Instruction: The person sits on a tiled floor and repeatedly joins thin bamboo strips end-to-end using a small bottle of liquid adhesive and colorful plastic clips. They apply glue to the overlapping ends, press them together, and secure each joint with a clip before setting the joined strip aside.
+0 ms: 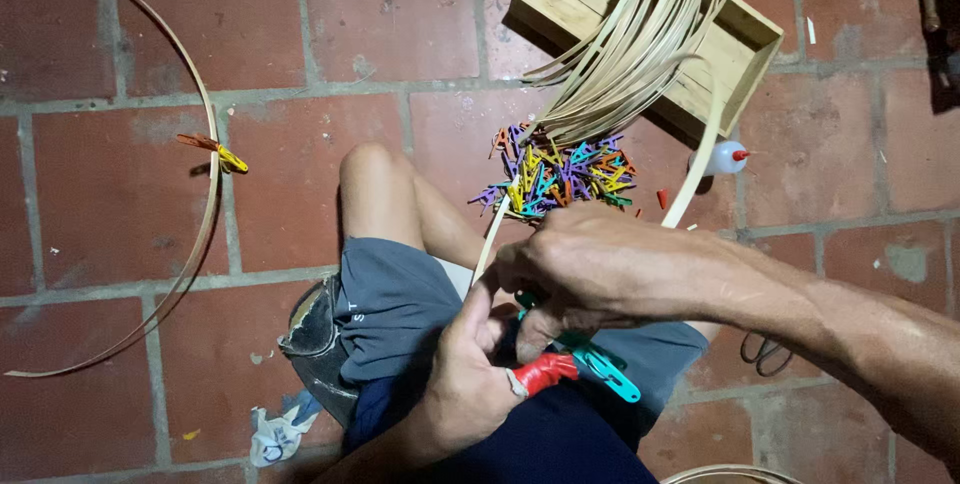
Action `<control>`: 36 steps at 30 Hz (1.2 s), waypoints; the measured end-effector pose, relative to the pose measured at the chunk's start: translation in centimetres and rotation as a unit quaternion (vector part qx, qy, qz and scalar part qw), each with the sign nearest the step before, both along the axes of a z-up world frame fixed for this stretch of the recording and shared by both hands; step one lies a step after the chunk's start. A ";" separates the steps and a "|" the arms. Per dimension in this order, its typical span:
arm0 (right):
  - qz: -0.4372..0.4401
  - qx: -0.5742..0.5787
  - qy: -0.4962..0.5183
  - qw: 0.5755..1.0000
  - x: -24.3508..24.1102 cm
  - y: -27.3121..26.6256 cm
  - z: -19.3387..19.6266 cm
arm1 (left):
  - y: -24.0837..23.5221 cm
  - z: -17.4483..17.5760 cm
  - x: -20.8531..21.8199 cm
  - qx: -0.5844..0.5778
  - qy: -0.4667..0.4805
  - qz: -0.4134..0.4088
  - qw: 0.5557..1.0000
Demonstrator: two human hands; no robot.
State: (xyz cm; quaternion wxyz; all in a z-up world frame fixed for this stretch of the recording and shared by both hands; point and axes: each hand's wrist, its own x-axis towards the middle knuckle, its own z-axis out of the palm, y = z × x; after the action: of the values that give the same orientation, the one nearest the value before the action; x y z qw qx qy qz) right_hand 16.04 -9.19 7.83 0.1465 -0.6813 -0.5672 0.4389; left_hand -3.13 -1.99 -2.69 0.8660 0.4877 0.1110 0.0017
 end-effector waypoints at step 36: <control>-0.602 0.006 -0.101 0.792 -0.1 -15.1 -32.1 | 47.0 -11.0 -10.8 0.847 0.186 0.253 0.429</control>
State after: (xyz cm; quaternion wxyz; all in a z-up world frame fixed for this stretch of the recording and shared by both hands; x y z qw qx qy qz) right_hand 15.92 -24.24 -24.29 0.3265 -0.9248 -0.0564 0.1871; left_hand -13.90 45.04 -13.68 -0.0623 0.9148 0.3308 0.2231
